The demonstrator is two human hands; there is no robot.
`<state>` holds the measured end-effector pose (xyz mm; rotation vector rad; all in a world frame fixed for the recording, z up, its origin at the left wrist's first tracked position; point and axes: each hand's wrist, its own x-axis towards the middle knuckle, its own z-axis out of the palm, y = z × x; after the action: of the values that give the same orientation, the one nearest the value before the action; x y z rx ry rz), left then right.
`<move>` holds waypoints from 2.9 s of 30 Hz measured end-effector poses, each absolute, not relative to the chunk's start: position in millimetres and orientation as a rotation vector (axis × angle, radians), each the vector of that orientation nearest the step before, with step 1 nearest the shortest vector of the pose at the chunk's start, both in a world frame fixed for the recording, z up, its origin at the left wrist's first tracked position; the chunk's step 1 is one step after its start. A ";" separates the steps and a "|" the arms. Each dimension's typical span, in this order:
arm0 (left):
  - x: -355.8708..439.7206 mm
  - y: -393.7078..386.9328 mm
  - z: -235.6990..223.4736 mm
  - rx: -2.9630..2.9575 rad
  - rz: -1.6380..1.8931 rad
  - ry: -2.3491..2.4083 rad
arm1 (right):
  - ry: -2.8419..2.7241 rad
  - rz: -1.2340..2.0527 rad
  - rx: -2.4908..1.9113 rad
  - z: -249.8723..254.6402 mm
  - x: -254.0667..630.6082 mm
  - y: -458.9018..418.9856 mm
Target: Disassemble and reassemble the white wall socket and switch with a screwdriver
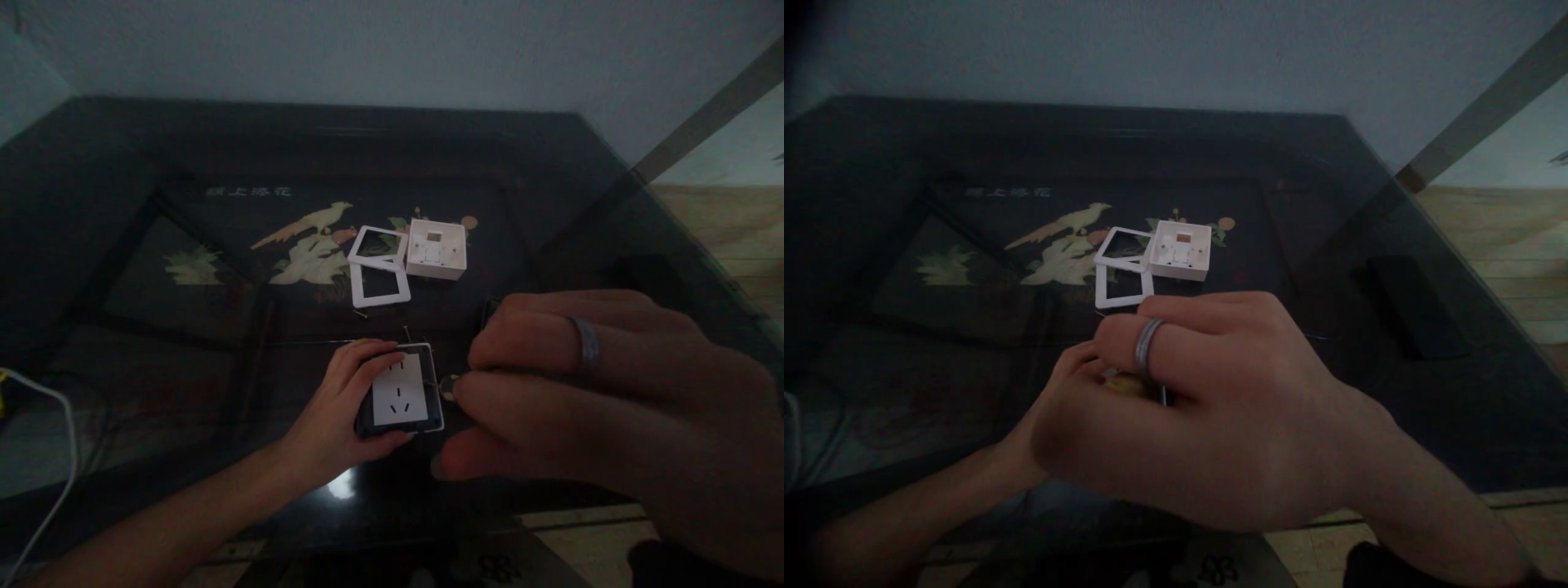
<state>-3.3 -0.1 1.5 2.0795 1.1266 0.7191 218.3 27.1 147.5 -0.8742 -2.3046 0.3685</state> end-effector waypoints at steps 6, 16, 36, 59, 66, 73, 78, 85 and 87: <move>-5.0 -1.9 0.7 2.193 0.748 1.088 | -2.553 0.406 -0.727 152.5 228.8 32.7; -4.2 -2.7 1.6 2.242 0.758 1.092 | -2.329 0.800 -0.883 152.4 227.0 26.0; -4.7 -3.6 1.9 2.251 0.719 1.106 | -2.479 0.351 -0.763 156.9 234.9 25.4; -1.9 -2.8 2.2 2.234 0.774 1.087 | -2.432 -0.104 -0.827 151.0 221.4 29.0; -2.2 -3.6 1.2 2.254 0.748 1.098 | -2.419 0.182 -0.801 152.5 229.9 24.0; -2.4 -4.7 -0.5 2.260 0.761 1.102 | -2.365 0.075 -0.800 149.2 219.8 26.0; -2.9 -4.4 -1.5 2.236 0.738 1.105 | -2.286 -0.037 -1.008 144.4 219.4 21.8; -2.2 -3.4 -1.3 2.240 0.735 1.102 | -2.418 0.217 -0.901 150.7 230.9 21.5; -2.2 -3.3 -1.4 2.246 0.730 1.108 | -2.359 0.218 -0.932 150.9 227.1 20.1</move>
<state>-2.2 -3.3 -1.4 2.2462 1.1076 0.7297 227.1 20.1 150.9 -0.9321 -2.3592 0.2185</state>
